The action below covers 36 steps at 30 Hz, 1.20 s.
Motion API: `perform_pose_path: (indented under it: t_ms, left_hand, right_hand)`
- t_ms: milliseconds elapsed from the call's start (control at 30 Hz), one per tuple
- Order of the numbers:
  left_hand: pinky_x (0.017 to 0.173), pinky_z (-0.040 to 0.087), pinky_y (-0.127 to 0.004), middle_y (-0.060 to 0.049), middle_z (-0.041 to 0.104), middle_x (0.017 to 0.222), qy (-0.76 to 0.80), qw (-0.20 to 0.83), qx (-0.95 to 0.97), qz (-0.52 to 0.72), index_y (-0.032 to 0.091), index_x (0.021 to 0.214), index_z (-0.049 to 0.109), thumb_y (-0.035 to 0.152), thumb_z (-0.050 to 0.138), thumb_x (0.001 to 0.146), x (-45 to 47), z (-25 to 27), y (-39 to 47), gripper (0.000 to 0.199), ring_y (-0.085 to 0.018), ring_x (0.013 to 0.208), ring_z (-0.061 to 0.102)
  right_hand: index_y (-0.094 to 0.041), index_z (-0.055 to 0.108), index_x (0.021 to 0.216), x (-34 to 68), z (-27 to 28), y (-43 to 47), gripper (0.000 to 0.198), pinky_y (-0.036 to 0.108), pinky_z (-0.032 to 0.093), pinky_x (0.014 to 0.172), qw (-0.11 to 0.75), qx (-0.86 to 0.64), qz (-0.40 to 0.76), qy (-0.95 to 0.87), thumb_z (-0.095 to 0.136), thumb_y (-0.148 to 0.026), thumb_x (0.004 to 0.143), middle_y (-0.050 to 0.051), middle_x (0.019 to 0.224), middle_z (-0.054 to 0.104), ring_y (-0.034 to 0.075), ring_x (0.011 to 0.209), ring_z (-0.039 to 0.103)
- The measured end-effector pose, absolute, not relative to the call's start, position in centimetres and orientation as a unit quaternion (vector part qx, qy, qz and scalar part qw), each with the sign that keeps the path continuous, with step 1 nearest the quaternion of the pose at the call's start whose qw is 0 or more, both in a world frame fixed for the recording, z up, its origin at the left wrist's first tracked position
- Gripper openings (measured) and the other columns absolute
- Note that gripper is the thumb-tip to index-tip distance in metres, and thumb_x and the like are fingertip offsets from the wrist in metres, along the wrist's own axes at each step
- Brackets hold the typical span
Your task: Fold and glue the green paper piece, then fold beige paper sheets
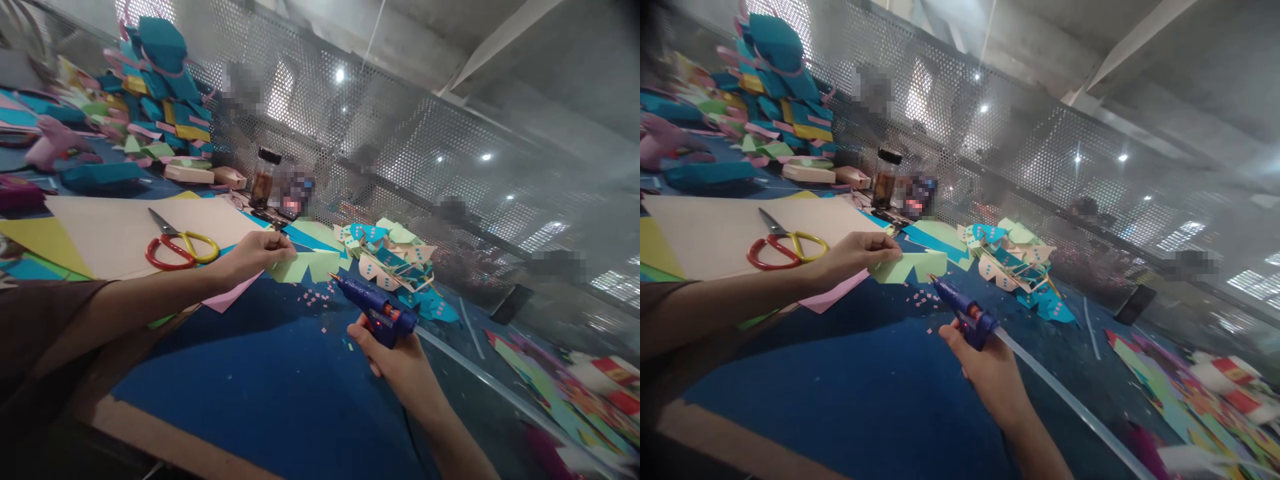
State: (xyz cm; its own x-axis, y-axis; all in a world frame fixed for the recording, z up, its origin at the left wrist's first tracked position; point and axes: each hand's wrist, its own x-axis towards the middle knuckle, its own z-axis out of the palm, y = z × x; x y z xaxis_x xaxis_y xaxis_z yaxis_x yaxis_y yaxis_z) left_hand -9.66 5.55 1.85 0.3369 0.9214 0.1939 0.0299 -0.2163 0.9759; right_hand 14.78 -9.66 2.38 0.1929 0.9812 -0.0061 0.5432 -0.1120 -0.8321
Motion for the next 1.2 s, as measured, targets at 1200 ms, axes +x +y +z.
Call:
perform_pose_path:
  t_ms: [1200]
  left_hand:
    - [0.052, 0.043, -0.022, -0.001, 0.062, 0.068, 0.336, 0.48, 0.699, 0.41, 0.017, 0.081, 0.067, 0.04, 0.07, 0.079, -9.43, 1.0, 5.26, 0.024, -0.012, 0.06, 0.055]
  right_hand:
    - [-0.02, 0.059, 0.084, 14.51, 1.92, -9.63, 0.032, 0.024, 0.038, 0.054, 0.367, -0.645, 0.15, -0.654, 0.061, -0.052, 0.087, -0.001, 0.068, 0.062, 0.014, 0.059, 0.052]
